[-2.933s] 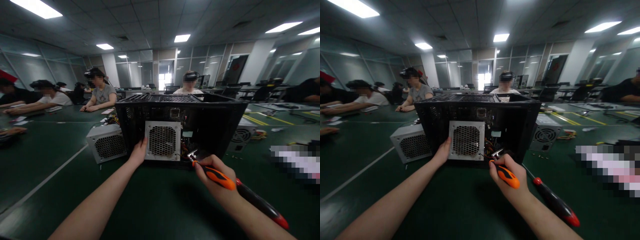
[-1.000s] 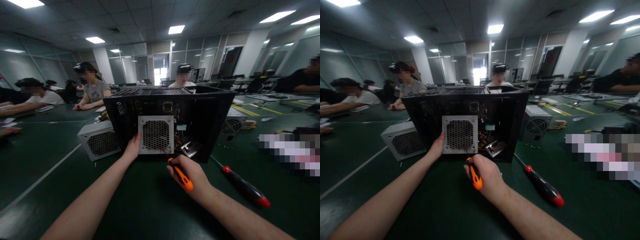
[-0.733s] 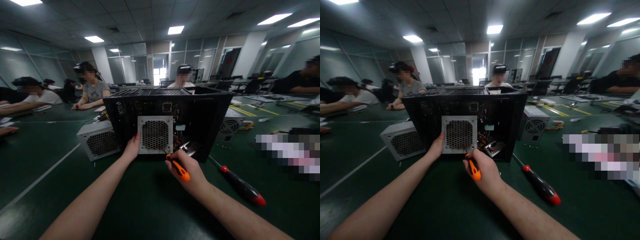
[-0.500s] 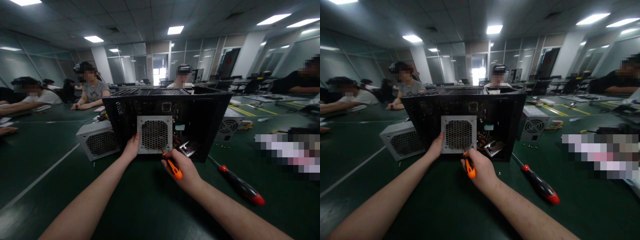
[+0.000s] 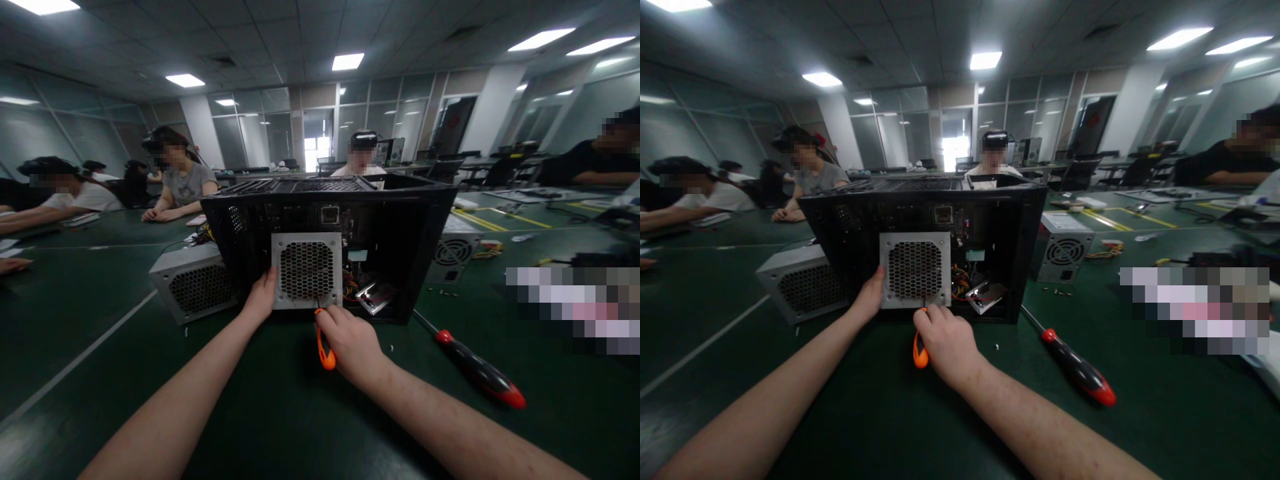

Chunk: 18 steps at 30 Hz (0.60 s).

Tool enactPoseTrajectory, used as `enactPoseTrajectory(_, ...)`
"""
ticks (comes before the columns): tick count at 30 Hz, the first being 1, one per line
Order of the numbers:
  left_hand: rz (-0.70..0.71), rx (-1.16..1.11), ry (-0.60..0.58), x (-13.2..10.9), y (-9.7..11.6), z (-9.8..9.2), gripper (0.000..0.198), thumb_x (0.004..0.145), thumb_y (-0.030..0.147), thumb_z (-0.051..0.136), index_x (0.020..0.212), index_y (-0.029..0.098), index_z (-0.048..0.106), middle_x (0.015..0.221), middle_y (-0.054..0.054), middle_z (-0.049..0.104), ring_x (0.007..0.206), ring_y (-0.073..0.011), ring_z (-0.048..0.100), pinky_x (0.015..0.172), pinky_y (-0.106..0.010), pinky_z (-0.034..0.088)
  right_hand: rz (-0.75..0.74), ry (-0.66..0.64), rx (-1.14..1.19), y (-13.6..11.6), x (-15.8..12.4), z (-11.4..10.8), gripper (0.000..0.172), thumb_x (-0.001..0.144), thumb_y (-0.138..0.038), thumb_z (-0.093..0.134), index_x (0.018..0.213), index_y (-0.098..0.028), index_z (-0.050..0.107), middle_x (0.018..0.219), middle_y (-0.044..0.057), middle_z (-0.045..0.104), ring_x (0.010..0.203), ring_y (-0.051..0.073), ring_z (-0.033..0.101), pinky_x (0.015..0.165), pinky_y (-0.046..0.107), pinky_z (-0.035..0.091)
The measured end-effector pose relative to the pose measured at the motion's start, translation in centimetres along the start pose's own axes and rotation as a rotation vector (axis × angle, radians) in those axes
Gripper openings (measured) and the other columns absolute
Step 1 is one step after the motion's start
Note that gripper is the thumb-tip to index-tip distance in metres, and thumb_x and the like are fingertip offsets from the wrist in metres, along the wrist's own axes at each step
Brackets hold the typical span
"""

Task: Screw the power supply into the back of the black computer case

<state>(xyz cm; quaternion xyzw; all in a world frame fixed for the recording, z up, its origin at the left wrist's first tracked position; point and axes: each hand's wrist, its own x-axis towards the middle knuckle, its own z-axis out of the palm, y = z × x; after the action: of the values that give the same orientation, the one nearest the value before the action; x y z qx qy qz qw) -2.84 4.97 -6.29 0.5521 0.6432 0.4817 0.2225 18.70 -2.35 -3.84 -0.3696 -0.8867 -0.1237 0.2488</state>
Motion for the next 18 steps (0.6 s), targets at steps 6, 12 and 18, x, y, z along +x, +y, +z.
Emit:
enactPoseTrajectory(6, 0.032, -0.02, 0.013, 0.1, -0.3, 0.1, 0.069, 0.085, 0.063, 0.023, 0.113, 0.012, 0.06, 0.121, -0.015, 0.06, 0.123, -0.0255, 0.048, 0.105, -0.038, 0.033, -0.007, -0.019, -0.037, 0.3, 0.0, 0.1, 0.01, 0.081, -0.012, 0.053, 0.089, -0.018, 0.055, 0.084, 0.004, 0.061, 0.074, 0.015, 0.056, 0.057, 0.024, 0.038)
enactPoseTrajectory(12, 0.018, 0.019, -0.012, 0.0, -0.1, 0.0, 0.077, 0.084, 0.065, 0.017, 0.119, 0.008, 0.055, 0.122, -0.018, 0.059, 0.122, -0.0269, 0.049, 0.104, -0.038, 0.034, -0.047, 0.025, -0.054, 0.1, -0.1, -0.3, 0.012, 0.079, -0.011, 0.056, 0.089, -0.017, 0.056, 0.082, 0.004, 0.062, 0.07, 0.015, 0.056, 0.054, 0.026, 0.035)
enactPoseTrajectory(18, 0.015, 0.056, -0.019, -0.2, 0.3, -0.1, 0.081, 0.083, 0.067, 0.013, 0.119, 0.008, 0.056, 0.122, -0.019, 0.059, 0.12, -0.0279, 0.05, 0.104, -0.039, 0.034, -0.145, 0.092, -0.026, -1.2, -0.7, -1.5, 0.004, 0.08, -0.016, 0.057, 0.08, -0.019, 0.055, 0.069, 0.001, 0.059, 0.062, 0.014, 0.053, 0.051, 0.027, 0.031)
